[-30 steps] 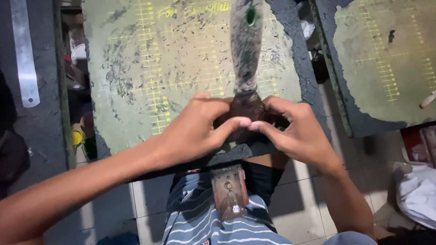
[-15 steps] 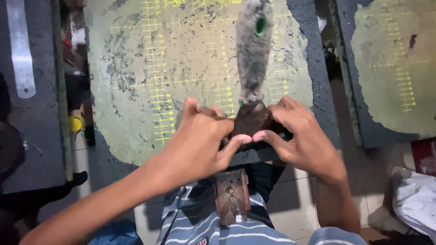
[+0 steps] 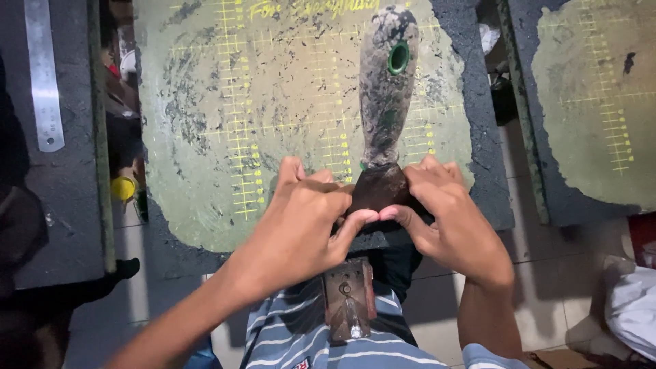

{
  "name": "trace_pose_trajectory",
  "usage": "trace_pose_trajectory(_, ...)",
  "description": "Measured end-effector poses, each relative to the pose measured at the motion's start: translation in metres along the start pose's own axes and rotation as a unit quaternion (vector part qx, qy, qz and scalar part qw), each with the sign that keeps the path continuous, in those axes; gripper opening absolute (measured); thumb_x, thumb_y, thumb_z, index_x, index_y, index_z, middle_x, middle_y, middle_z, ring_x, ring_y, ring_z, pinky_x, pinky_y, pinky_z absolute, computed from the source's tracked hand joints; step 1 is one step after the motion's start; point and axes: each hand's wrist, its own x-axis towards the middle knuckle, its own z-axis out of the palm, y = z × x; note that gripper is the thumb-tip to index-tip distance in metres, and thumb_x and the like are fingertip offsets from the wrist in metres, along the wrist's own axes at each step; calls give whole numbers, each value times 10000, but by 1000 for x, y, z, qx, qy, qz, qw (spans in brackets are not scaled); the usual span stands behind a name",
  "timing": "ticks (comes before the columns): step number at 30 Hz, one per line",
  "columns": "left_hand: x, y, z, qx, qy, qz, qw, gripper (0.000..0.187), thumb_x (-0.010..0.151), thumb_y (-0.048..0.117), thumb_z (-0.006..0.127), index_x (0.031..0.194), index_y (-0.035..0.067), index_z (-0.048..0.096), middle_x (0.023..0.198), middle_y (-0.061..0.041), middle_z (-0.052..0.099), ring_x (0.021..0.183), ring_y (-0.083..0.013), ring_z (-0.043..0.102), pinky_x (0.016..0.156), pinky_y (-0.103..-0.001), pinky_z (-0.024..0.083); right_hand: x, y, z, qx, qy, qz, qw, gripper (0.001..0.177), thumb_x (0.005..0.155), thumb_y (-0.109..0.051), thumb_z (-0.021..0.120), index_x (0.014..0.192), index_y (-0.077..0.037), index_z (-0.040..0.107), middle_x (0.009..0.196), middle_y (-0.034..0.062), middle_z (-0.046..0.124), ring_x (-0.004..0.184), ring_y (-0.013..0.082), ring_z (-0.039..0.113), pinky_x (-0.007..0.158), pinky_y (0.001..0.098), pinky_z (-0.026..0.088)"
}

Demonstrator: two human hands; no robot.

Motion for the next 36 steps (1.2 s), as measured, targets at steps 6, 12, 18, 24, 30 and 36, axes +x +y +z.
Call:
trace_pose_trajectory(6, 1, -1, -3, -28, -4, 28, 999, 492, 1025, 336, 628, 600, 89, 601, 609, -6, 635, 705, -270, 555, 882, -468, 300, -2, -1, 0, 12, 6, -22, 1000, 359, 1059, -366, 481, 819, -101, 519, 771, 24, 424, 780, 198, 354, 831, 358, 287)
trace_pose_trajectory(12, 1, -3, -8, -44, -41, 11, 998, 445, 1056, 356, 549, 699, 110, 649, 632, -43, 620, 679, -261, 533, 889, -438, 297, -3, 4, 0, 26, 4, -14, 1000, 293, 1037, -357, 519, 880, -126, 608, 877, 22, 527, 856, 214, 405, 840, 367, 303)
trace_pose_trajectory(18, 6, 23, -19, -36, 125, 55, 990, 274, 1081, 298, 476, 937, 98, 595, 777, -31, 606, 704, -288, 538, 804, -448, 308, 7, -18, -36, 104, 106, -18, 989, 261, 951, -186, 679, 1102, 27, 658, 1032, 99, 662, 975, 214, 619, 882, 315, 479)
trace_pose_trajectory(24, 6, 25, -4, 56, 88, 33, 994, 234, 1004, 172, 563, 1163, 9, 615, 862, -112, 686, 740, -356, 590, 768, -475, 344, 21, -28, -51, 162, -9, -23, 987, 280, 947, -191, 690, 1157, -19, 619, 1060, 64, 690, 965, 172, 695, 852, 293, 557)
trace_pose_trajectory(30, 0, 16, 6, 15, 85, -9, 996, 363, 1083, 295, 459, 1163, -30, 598, 800, -145, 712, 808, -355, 618, 825, -464, 344, 20, -6, -28, 76, 35, -50, 995, 422, 924, -200, 742, 1246, 49, 630, 1203, 119, 726, 1018, 188, 704, 853, 337, 519)
trace_pose_trajectory(36, -6, 15, 10, -30, 132, -3, 991, 348, 1030, 348, 545, 938, 69, 732, 1043, -47, 676, 979, -288, 544, 868, -482, 337, 20, -7, -30, 16, -22, -5, 1000, 274, 947, -184, 707, 1126, -43, 554, 870, 116, 734, 756, 309, 702, 643, 384, 480)
